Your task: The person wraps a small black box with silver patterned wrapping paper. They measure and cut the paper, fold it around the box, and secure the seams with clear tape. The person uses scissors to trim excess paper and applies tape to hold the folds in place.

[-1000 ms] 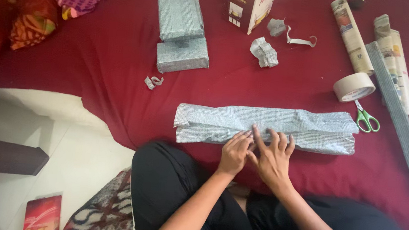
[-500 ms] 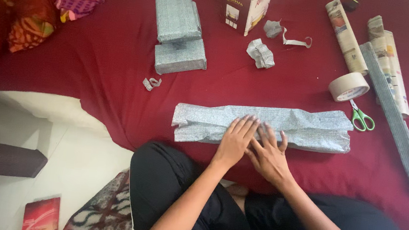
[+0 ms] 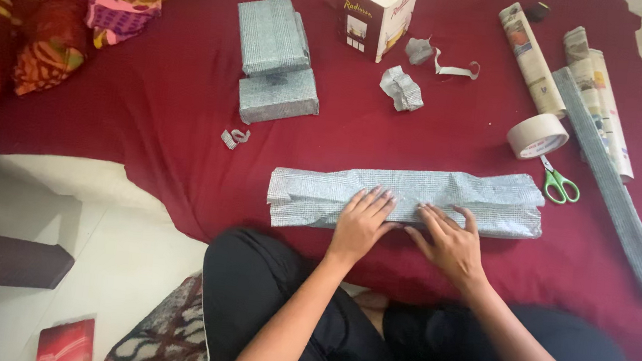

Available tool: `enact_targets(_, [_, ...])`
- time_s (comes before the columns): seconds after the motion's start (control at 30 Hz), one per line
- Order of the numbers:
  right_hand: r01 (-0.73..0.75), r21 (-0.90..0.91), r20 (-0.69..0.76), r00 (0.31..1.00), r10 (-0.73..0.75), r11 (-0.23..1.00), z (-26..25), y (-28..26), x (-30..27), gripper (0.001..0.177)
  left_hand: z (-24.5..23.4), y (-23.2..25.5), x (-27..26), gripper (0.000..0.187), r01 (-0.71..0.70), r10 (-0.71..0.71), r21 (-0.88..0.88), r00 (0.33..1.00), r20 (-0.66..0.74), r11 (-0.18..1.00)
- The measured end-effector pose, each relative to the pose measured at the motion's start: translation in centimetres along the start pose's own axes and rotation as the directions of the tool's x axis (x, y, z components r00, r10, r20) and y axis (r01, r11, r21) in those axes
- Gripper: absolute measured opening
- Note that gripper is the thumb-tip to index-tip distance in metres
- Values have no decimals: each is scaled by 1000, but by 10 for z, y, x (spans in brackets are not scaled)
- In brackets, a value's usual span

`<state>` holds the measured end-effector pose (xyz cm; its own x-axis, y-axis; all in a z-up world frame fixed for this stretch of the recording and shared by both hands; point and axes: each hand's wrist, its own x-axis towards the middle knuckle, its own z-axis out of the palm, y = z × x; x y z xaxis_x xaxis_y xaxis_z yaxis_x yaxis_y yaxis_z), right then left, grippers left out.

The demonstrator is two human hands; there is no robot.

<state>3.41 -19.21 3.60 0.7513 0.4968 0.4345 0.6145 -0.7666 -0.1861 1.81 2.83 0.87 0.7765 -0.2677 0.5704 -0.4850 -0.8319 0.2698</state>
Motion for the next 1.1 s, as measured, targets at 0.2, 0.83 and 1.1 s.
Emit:
enact_targets(0.2, [160, -56, -51, 985, -163, 986, -4, 4, 14, 65, -8, 2, 3, 42, 21, -19, -28, 997, 70, 999])
enact_targets(0.83, [-440, 897, 185, 318, 930, -28, 29, -32, -63, 73, -44, -109, 112, 69, 307, -286, 97, 666, 689, 947])
enact_targets(1.1, [-466, 880, 365, 542, 757, -91, 81, -8, -27, 93, -4, -127, 127, 76, 571, -51, -117, 270, 962, 813])
